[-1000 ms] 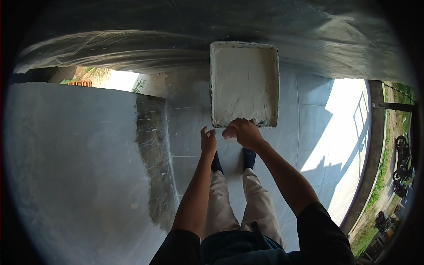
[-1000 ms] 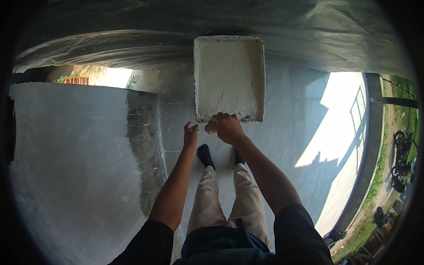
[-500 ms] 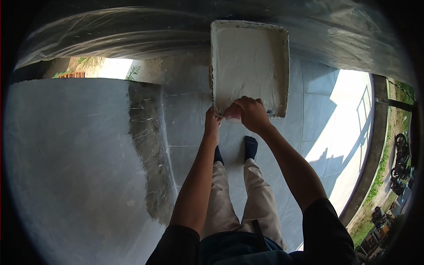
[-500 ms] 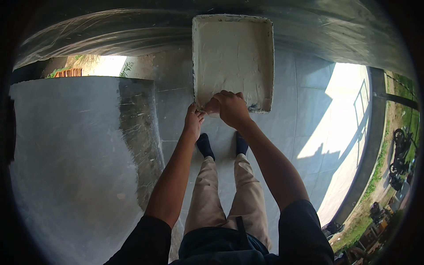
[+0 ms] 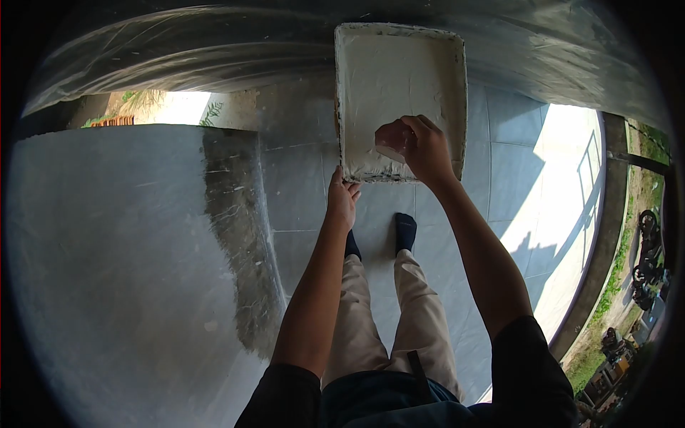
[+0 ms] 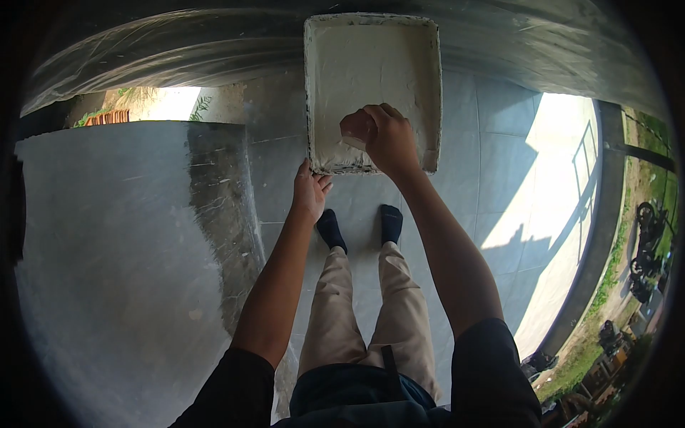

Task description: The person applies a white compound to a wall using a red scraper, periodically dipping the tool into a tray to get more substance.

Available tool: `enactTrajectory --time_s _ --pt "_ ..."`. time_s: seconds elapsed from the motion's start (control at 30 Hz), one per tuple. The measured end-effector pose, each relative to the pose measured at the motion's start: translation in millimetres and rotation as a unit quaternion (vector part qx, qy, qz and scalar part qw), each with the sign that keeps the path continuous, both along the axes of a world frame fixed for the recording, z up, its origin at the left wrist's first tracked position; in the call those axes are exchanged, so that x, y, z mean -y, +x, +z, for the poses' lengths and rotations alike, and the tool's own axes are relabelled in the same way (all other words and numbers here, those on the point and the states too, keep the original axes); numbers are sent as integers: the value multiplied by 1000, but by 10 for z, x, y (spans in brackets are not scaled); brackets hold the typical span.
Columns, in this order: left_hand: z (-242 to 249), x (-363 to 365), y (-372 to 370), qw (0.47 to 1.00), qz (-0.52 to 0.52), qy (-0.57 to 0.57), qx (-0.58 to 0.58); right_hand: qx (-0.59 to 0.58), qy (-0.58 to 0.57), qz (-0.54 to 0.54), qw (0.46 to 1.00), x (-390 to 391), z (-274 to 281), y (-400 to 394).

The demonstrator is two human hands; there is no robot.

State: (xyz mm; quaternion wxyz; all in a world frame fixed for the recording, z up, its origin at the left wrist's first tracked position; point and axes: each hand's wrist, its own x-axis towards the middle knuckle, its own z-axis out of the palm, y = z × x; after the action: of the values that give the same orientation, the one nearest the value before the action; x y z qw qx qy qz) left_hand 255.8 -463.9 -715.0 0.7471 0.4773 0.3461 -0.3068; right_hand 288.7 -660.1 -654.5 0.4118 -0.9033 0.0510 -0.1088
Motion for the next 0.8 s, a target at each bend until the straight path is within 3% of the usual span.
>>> enactTrajectory --time_s 0.17,0.53,0.8 --pt "-10 27 -55 999 49 -19 -16 -23 3 -27 999 107 -16 21" --pt "175 281 -290 984 89 -154 -29 -40 12 103 994 296 -40 17" --pt "189 552 -414 967 119 -221 -50 -73 31 89 993 504 -58 -165"
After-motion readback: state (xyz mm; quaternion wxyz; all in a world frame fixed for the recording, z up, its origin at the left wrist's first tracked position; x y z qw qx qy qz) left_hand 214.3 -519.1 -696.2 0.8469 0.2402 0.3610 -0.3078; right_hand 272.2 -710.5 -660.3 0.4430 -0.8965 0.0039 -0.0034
